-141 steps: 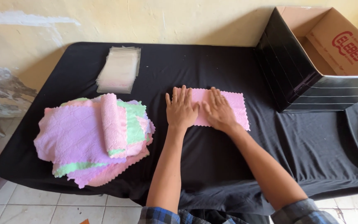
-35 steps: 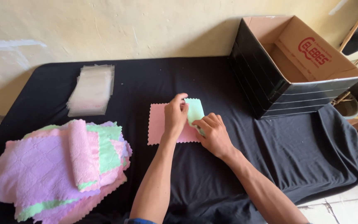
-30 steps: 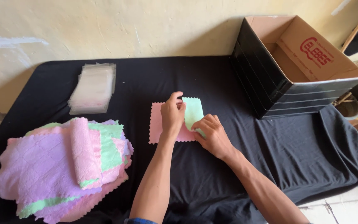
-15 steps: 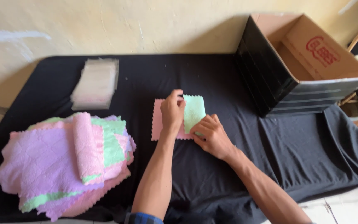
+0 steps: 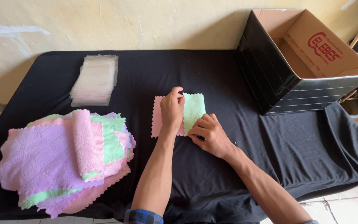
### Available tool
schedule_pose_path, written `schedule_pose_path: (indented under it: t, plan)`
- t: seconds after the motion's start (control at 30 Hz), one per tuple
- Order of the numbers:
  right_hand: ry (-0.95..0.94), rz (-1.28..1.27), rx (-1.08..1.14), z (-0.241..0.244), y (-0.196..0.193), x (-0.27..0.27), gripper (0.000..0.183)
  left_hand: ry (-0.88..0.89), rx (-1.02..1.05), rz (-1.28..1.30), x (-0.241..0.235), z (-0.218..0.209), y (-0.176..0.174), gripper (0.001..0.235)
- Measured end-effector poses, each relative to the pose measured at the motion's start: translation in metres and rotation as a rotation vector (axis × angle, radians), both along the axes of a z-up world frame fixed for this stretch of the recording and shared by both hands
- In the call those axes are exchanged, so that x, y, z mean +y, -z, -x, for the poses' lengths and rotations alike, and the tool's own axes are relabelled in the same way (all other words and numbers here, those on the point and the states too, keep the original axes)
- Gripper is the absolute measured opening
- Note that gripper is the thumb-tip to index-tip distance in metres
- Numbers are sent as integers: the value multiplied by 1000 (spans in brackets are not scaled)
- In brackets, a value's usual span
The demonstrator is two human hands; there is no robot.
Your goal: Folding microfiber cloths and placing them into individual plastic bags for storage.
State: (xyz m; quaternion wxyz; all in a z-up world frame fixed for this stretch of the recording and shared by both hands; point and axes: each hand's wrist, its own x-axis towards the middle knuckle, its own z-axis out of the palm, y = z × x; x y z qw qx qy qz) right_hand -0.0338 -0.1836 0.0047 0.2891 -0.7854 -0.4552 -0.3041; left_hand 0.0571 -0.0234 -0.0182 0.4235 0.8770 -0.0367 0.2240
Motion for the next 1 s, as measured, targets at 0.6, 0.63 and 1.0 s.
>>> schedule_pose_path:
  t: [0.6, 0.63, 1.0]
  plan:
    - [-14, 8, 4, -1, -3, 2, 24, 223, -301, -283, -29, -20, 49, 9]
    - [-25, 4, 8, -1, -2, 1, 23, 206, -284, -351, -30, -20, 52, 10]
    - [186, -200, 52, -10, -30, -13, 14, 244, -354, -416, -38, 26, 13, 27]
